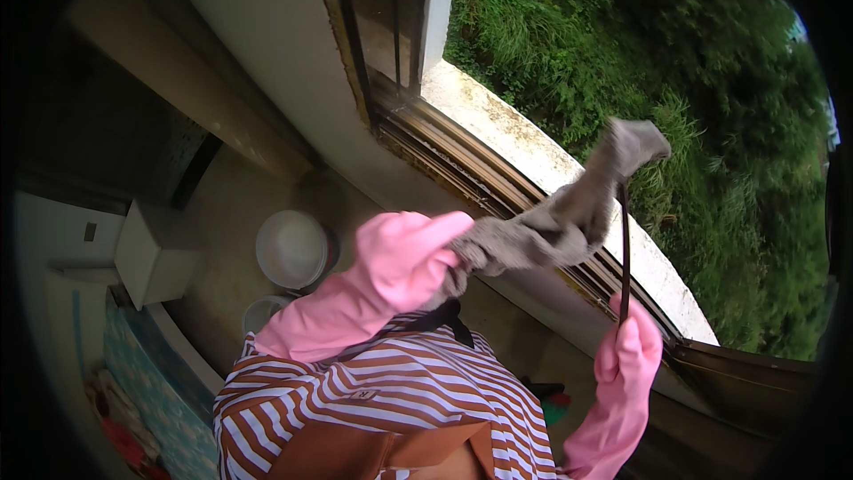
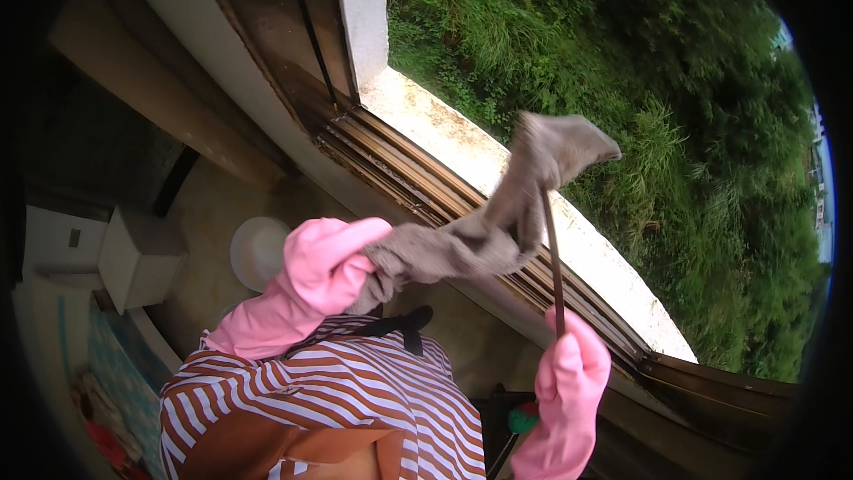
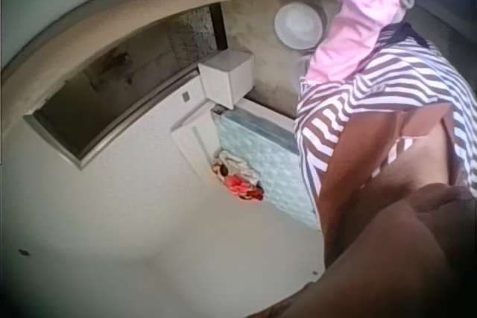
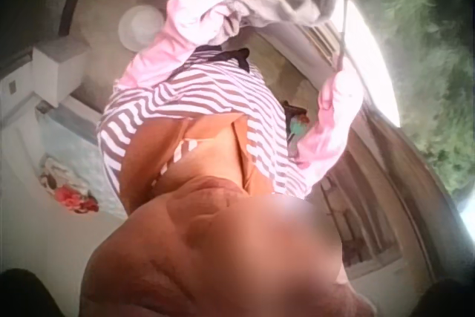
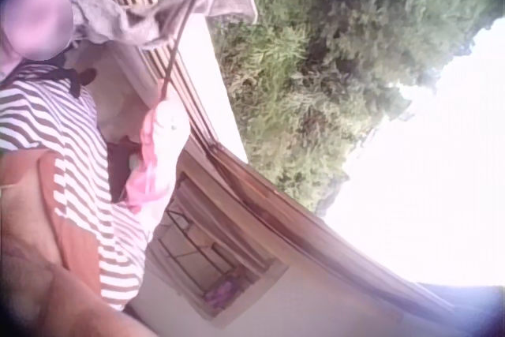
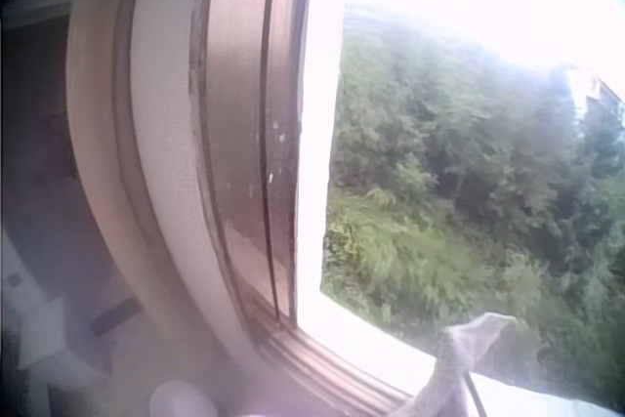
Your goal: The person uses a cloth and a thin metal tool to clean the window frame and sill. They repeatedly wipe the frame and scrape along the grooves, then wipe again to remove debris. The person briefly moves a small stool before resuming cleaning.
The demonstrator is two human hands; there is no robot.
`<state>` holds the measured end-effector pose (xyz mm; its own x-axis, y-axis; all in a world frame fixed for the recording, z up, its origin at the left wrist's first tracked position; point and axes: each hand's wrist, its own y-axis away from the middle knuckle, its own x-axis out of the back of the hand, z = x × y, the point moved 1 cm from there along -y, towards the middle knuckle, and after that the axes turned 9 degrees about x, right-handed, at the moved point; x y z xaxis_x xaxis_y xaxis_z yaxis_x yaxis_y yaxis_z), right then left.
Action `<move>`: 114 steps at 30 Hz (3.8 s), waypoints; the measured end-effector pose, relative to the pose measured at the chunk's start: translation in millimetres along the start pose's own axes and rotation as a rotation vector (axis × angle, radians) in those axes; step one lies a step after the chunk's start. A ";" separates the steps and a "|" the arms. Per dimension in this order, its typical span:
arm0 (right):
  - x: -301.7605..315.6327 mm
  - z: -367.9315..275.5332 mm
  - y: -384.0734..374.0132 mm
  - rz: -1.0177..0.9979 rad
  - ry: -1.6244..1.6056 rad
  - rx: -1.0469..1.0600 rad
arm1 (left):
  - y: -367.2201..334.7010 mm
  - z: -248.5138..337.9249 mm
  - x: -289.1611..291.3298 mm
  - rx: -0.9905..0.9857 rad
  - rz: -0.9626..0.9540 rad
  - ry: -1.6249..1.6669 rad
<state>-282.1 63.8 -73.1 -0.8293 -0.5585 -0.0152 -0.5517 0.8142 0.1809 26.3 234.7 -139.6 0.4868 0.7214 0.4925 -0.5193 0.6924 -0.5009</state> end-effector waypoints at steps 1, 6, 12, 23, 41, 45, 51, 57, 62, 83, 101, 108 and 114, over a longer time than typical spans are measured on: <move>-15.2 -13.7 -15.2 -0.015 0.090 0.036 | 2.4 -0.5 11.8 0.111 -0.034 -0.019; -101.1 -46.6 -88.1 -0.285 0.474 0.050 | -4.1 -13.3 19.3 0.250 0.090 -0.077; -133.5 -59.0 -104.2 -0.343 0.925 -0.012 | -22.2 -18.6 7.6 0.241 0.060 -0.186; -82.8 -83.0 -100.0 -0.452 1.128 -0.046 | -74.9 31.3 -41.1 0.167 -0.910 -0.478; 21.3 -148.9 5.5 -0.037 1.090 0.703 | -111.4 145.6 -112.8 -0.259 -0.675 -0.018; -5.6 -103.0 -48.0 -0.188 1.085 0.551 | -113.2 101.0 -77.0 0.035 -0.860 -0.267; 32.8 -108.3 -38.2 -0.248 1.181 0.107 | -81.5 114.2 -132.0 -0.117 -0.924 -0.214; 96.3 -139.8 46.0 0.134 1.384 -0.151 | -57.9 205.8 -235.5 -0.206 -1.165 0.148; 112.2 -130.7 62.3 0.166 1.371 0.091 | -65.3 182.4 -227.7 -0.135 -1.102 0.386; 170.5 -86.2 136.3 0.759 0.564 0.403 | -138.1 95.7 -233.5 -0.379 -1.464 0.004; 182.1 -18.2 270.5 1.201 0.175 0.560 | -203.0 263.9 -316.4 0.132 -0.982 0.549; 179.3 1.2 233.1 1.148 0.116 0.518 | -179.0 215.9 -199.0 -0.515 -1.610 -0.468; 183.6 17.9 228.7 1.134 0.083 0.495 | -103.2 183.2 -283.7 -0.490 -1.607 0.090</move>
<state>-562.1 150.3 -52.1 -0.8618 0.5065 -0.0272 0.4846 0.8062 -0.3394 -186.9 -43.6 -97.3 0.3141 -0.6847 0.6577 0.7529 0.6016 0.2667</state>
